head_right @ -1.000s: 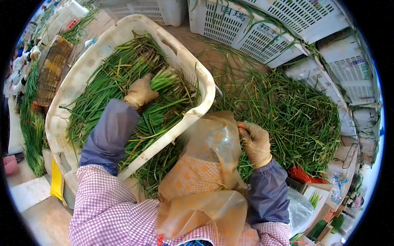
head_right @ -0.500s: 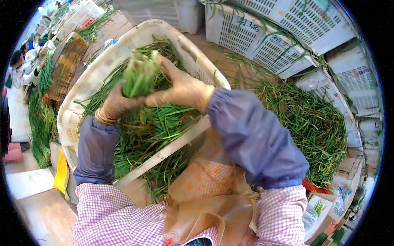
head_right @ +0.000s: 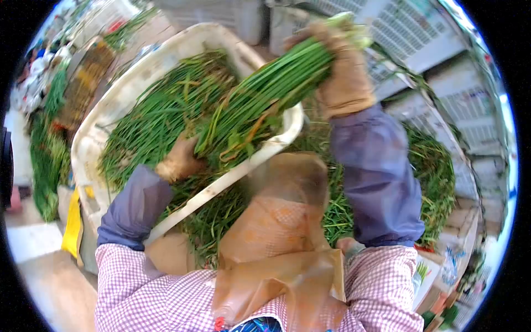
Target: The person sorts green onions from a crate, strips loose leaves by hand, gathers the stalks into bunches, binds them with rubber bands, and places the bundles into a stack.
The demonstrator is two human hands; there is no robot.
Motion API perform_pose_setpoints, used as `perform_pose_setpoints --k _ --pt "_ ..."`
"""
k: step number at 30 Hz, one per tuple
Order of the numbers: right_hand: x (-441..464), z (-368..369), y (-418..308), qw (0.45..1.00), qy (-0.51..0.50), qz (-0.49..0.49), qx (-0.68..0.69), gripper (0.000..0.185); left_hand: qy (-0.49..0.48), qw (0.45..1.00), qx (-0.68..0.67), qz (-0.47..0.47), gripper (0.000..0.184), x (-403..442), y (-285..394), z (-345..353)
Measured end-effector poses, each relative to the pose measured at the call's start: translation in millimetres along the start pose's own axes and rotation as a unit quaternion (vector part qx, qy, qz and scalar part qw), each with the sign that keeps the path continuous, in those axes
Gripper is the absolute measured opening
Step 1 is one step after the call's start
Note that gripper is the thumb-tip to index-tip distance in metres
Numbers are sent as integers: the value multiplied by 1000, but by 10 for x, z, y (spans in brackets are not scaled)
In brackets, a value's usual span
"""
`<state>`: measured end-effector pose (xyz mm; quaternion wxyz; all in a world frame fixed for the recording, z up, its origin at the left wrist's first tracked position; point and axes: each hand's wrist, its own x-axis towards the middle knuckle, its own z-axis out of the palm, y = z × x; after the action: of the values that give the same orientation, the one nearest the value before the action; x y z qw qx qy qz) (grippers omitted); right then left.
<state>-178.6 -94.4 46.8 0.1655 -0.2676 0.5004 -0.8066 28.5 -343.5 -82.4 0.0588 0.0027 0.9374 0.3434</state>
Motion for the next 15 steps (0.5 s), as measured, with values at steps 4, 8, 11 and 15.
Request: perform_pose_setpoints --k 4,8,11,15 --pt "-293 -835 -1423 987 80 -129 44 18 -117 974 91 -171 66 148 88 67" --pt "-708 -2066 -1718 873 413 -179 -188 20 -60 983 165 -50 59 283 287 -94" --pt "-1183 -1893 -2097 917 291 -274 -24 16 2 983 179 35 58 544 662 -320" --pt "-1458 -2176 -2163 775 539 -254 -213 29 44 982 -70 168 56 898 1457 -472"
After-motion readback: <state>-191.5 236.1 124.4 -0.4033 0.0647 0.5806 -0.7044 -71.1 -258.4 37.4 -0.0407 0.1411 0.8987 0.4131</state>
